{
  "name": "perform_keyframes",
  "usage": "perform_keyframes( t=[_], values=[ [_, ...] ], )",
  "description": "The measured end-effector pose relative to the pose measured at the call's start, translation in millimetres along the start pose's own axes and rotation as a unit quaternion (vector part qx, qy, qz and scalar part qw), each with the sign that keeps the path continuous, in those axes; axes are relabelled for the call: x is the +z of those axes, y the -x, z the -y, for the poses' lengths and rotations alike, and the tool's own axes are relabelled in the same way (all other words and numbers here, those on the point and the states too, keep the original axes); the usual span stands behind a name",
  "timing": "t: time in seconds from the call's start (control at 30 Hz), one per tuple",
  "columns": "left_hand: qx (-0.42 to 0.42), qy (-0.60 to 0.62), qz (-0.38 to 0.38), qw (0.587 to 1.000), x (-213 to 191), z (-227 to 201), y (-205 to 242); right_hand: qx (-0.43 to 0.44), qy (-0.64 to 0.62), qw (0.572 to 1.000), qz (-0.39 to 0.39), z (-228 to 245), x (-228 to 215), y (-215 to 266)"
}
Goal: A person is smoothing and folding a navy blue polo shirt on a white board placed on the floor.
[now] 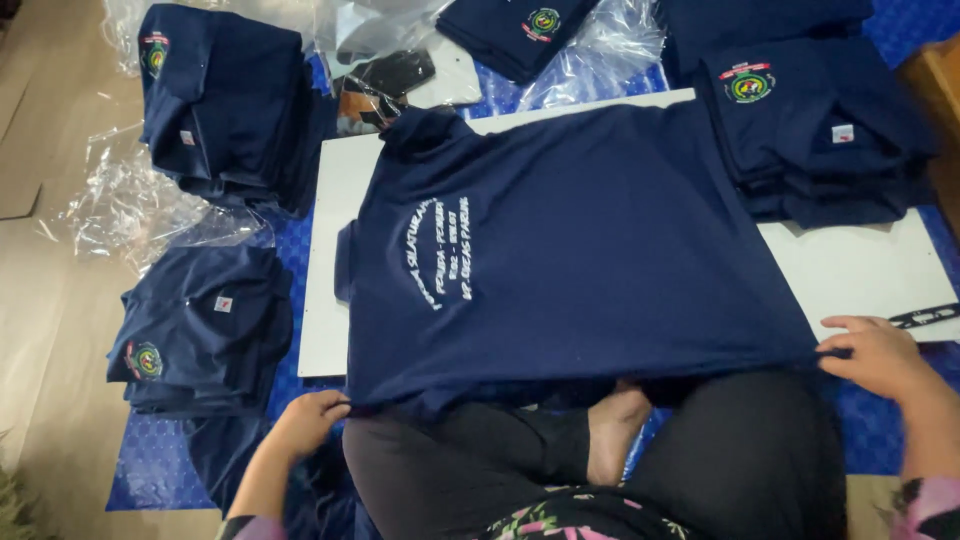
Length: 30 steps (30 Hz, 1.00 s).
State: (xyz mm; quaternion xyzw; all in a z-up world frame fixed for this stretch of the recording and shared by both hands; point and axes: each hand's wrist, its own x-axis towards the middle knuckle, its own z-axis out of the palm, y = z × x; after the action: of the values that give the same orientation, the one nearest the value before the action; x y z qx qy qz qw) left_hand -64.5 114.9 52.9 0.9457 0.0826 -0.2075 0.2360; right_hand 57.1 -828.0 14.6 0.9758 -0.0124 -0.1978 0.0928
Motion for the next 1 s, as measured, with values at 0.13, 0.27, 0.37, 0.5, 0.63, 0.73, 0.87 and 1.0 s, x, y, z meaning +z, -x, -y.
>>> perform_keyframes(
  t=[0.13, 0.27, 0.37, 0.5, 0.63, 0.73, 0.87, 1.0],
  values=[
    [0.004, 0.057, 0.108, 0.992, -55, -24, -36, -0.029, -0.383, 0.923, 0.003, 3, -38, -7],
    [0.007, 0.179, -0.109, 0.978, -82, -60, -111, -0.224, -0.179, 0.911, -0.295, -70, 76, -132],
    [-0.123, 0.282, -0.275, 0.911, -70, -85, -163, -0.015, -0.399, 0.886, -0.237, 28, -5, -118],
    [-0.168, 0.11, -0.15, 0.968, -19, -56, -187, 0.203, -0.558, 0.803, -0.052, 131, -126, -56],
    [-0.176, 0.123, -0.136, 0.967, -2, -45, -170, 0.205, -0.47, 0.851, -0.108, 107, -54, -93],
    [-0.156, 0.075, -0.132, 0.976, 17, -20, -173, 0.198, -0.419, 0.868, -0.179, 92, 0, -112],
    [-0.162, -0.019, -0.146, 0.976, 45, 22, -195, 0.182, -0.395, 0.884, -0.171, 111, -20, -112],
    [-0.126, 0.004, -0.146, 0.981, 13, -35, -165, 0.209, -0.37, 0.898, -0.118, 140, -75, -84]
  ],
)
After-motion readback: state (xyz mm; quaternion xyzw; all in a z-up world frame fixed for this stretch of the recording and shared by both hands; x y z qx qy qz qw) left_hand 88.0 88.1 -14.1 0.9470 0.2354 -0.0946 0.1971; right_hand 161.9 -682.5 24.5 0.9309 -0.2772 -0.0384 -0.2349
